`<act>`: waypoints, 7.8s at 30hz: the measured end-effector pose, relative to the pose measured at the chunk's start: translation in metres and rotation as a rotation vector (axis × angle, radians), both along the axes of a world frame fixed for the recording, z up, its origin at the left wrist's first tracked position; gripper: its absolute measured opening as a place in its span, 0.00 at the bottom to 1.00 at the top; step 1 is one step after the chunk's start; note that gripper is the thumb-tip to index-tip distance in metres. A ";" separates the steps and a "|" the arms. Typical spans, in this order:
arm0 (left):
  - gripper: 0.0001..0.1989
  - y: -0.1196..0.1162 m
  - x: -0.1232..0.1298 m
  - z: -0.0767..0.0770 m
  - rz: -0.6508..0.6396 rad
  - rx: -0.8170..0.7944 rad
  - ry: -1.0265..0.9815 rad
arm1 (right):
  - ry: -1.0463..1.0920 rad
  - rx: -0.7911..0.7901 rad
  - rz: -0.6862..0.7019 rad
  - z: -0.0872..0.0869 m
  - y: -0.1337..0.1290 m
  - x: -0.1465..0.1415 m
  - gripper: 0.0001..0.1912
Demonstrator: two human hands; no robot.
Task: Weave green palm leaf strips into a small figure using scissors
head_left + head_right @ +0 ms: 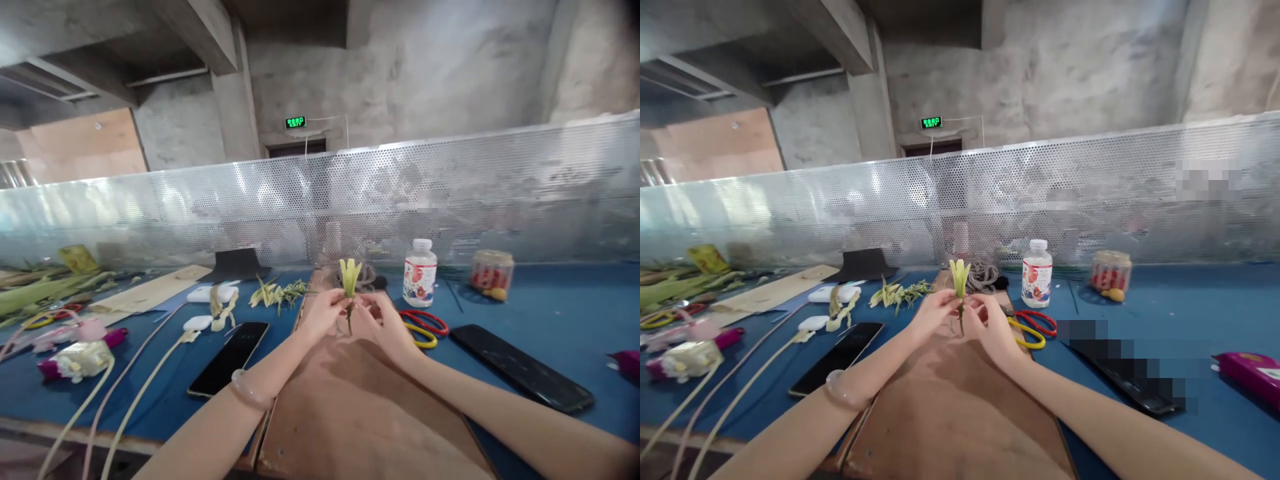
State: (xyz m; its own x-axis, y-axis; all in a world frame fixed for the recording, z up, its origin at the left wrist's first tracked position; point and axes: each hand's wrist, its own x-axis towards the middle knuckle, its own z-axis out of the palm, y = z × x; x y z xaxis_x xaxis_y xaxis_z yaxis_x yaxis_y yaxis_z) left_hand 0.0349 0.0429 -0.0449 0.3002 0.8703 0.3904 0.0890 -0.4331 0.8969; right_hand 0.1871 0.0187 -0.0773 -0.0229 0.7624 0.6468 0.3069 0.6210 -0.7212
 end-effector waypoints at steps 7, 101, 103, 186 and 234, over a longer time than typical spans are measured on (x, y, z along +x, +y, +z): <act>0.11 -0.008 0.005 0.001 -0.006 0.160 0.160 | 0.087 0.004 0.003 0.008 -0.007 0.004 0.11; 0.16 -0.024 0.023 -0.003 -0.081 -0.056 -0.136 | 0.279 -0.171 0.032 0.022 -0.029 0.003 0.14; 0.16 -0.025 0.023 -0.001 -0.066 -0.054 -0.121 | 0.252 -0.168 0.026 0.022 -0.029 0.004 0.14; 0.13 -0.026 0.025 -0.001 0.176 -0.087 -0.313 | 0.197 -0.403 0.363 0.015 -0.016 0.003 0.14; 0.13 -0.022 0.012 0.006 -0.100 -0.161 -0.156 | -0.003 -0.344 0.265 0.007 -0.018 0.009 0.15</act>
State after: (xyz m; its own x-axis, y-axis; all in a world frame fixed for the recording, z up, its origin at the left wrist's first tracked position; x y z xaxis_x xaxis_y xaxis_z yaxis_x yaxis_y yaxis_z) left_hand 0.0471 0.0213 -0.0390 0.3349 0.8941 0.2972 -0.0920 -0.2829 0.9547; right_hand 0.1964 0.0002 -0.0699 -0.2487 0.9008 0.3560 0.1714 0.4027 -0.8991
